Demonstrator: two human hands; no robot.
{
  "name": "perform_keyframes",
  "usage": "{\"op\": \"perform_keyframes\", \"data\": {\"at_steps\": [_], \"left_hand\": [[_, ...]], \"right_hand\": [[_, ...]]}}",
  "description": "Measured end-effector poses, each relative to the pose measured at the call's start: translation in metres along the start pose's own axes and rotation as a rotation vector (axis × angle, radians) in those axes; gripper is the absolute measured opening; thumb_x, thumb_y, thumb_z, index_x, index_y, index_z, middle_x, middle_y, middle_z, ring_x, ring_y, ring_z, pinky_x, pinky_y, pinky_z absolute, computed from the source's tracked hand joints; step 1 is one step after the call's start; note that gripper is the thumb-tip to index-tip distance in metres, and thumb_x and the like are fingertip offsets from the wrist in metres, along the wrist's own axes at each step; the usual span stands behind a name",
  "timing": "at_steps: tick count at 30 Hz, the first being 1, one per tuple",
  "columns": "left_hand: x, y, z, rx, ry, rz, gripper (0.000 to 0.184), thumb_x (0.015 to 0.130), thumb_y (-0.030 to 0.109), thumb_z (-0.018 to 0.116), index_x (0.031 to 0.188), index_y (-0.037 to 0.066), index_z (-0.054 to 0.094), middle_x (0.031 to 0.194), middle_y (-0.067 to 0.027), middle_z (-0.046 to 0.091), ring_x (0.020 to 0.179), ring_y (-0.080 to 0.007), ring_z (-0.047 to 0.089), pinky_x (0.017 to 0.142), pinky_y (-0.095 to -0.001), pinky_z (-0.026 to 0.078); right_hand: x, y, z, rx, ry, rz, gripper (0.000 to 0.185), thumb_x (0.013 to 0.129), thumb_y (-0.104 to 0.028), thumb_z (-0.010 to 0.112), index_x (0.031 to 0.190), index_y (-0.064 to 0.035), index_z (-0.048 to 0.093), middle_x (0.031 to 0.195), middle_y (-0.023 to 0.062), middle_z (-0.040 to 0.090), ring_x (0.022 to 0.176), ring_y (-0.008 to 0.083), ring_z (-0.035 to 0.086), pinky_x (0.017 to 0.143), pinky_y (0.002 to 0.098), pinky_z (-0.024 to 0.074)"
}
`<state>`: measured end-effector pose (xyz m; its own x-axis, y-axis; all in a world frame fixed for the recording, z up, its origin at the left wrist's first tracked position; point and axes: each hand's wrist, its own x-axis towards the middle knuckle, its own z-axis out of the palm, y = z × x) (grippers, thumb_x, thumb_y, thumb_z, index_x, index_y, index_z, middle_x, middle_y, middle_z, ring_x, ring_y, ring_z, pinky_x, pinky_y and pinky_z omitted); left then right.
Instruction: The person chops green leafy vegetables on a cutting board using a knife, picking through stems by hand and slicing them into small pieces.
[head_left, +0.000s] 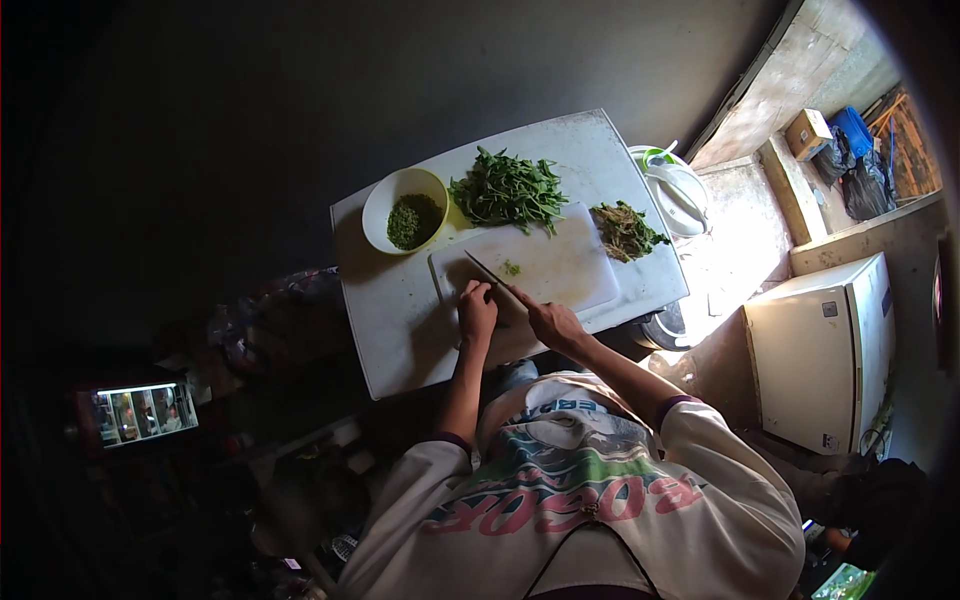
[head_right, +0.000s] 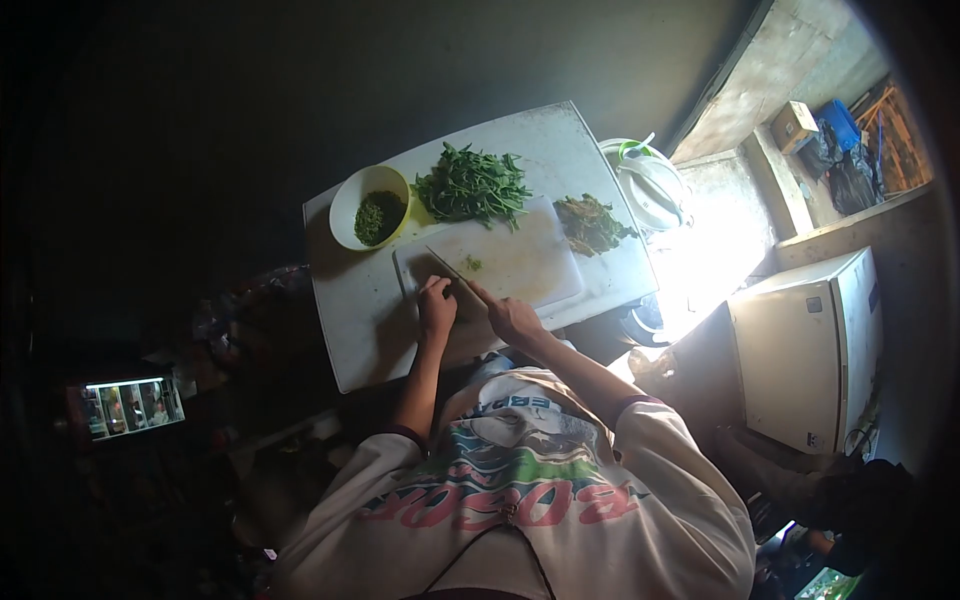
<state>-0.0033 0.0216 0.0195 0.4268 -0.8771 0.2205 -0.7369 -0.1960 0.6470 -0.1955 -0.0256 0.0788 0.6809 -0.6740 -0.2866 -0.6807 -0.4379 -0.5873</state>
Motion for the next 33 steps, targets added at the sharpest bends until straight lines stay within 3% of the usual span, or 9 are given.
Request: {"op": "perform_keyframes", "data": {"at_steps": [5, 7, 9, 16, 18, 24, 29, 33], "left_hand": [[-0.002, 0.002, -0.002, 0.064, -0.023, 0.021, 0.020, 0.074, -0.002, 0.066, 0.094, -0.004, 0.070, 0.097, -0.0179, 0.064, 0.091, -0.0396, 0.064, 0.079, -0.0452, 0.053], [-0.004, 0.002, -0.002, 0.041, -0.027, -0.002, 0.021, 0.072, -0.003, 0.067, 0.093, -0.004, 0.070, 0.097, -0.0185, 0.064, 0.091, -0.0400, 0.063, 0.079, -0.0450, 0.052], [-0.005, 0.001, 0.000, -0.033, -0.001, 0.017, 0.014, 0.083, 0.002, 0.067, 0.095, -0.003, 0.070, 0.096, -0.0163, 0.065, 0.089, -0.0372, 0.065, 0.078, -0.0443, 0.053], [-0.003, 0.001, -0.001, -0.075, -0.010, 0.017, 0.011, 0.087, 0.003, 0.066, 0.095, -0.002, 0.071, 0.097, -0.0167, 0.066, 0.090, -0.0366, 0.066, 0.078, -0.0440, 0.054], [-0.002, 0.003, -0.003, -0.072, 0.023, 0.042, 0.017, 0.079, -0.002, 0.068, 0.095, -0.004, 0.070, 0.095, -0.0180, 0.067, 0.088, -0.0385, 0.066, 0.078, -0.0434, 0.054], [-0.002, 0.003, -0.004, 0.000, -0.013, 0.032, 0.026, 0.071, -0.006, 0.065, 0.097, -0.005, 0.069, 0.098, -0.0188, 0.066, 0.093, -0.0401, 0.065, 0.083, -0.0449, 0.054], [-0.002, 0.000, -0.004, 0.004, -0.027, 0.027, 0.022, 0.077, -0.004, 0.064, 0.098, -0.004, 0.068, 0.099, -0.0186, 0.064, 0.094, -0.0403, 0.064, 0.082, -0.0466, 0.053], [-0.003, -0.001, 0.001, -0.006, -0.019, -0.006, 0.023, 0.076, -0.003, 0.065, 0.099, -0.004, 0.068, 0.099, -0.0187, 0.064, 0.094, -0.0404, 0.064, 0.082, -0.0466, 0.053]], "right_hand": [[-0.001, 0.005, -0.005, -0.023, 0.031, -0.063, 0.072, 0.096, -0.014, 0.048, 0.159, -0.0359, 0.020, 0.069, 0.0235, 0.065, 0.059, 0.0432, 0.064, 0.056, 0.0558, 0.0496], [-0.010, 0.006, -0.008, -0.014, -0.069, 0.036, 0.072, 0.097, -0.014, 0.047, 0.159, -0.0393, 0.020, 0.077, 0.0252, 0.067, 0.070, 0.0429, 0.068, 0.063, 0.0543, 0.0535], [-0.022, 0.017, -0.005, 0.000, -0.067, 0.026, 0.072, 0.097, -0.014, 0.047, 0.159, -0.0394, 0.019, 0.078, 0.0253, 0.068, 0.072, 0.0429, 0.069, 0.064, 0.0541, 0.0534], [-0.046, 0.025, -0.016, 0.006, -0.048, 0.086, 0.074, 0.097, -0.013, 0.047, 0.159, -0.0397, 0.016, 0.076, 0.0243, 0.068, 0.072, 0.0428, 0.068, 0.065, 0.0535, 0.0537], [-0.048, 0.012, -0.031, -0.036, -0.080, 0.085, 0.075, 0.096, -0.012, 0.048, 0.159, -0.0392, 0.016, 0.075, 0.0240, 0.067, 0.070, 0.0426, 0.068, 0.064, 0.0537, 0.0538], [-0.059, -0.004, -0.046, -0.120, -0.139, 0.028, 0.080, 0.092, -0.009, 0.050, 0.159, -0.0384, 0.017, 0.072, 0.0240, 0.066, 0.065, 0.0428, 0.068, 0.061, 0.0548, 0.0540], [-0.055, -0.001, -0.027, -0.128, -0.145, 0.030, 0.082, 0.091, -0.008, 0.050, 0.159, -0.0391, 0.017, 0.073, 0.0248, 0.066, 0.066, 0.0429, 0.068, 0.061, 0.0540, 0.0547], [-0.032, 0.012, 0.008, -0.066, -0.011, -0.031, 0.082, 0.092, -0.008, 0.050, 0.159, -0.0385, 0.016, 0.077, 0.0240, 0.068, 0.067, 0.0431, 0.068, 0.062, 0.0538, 0.0551]]}}
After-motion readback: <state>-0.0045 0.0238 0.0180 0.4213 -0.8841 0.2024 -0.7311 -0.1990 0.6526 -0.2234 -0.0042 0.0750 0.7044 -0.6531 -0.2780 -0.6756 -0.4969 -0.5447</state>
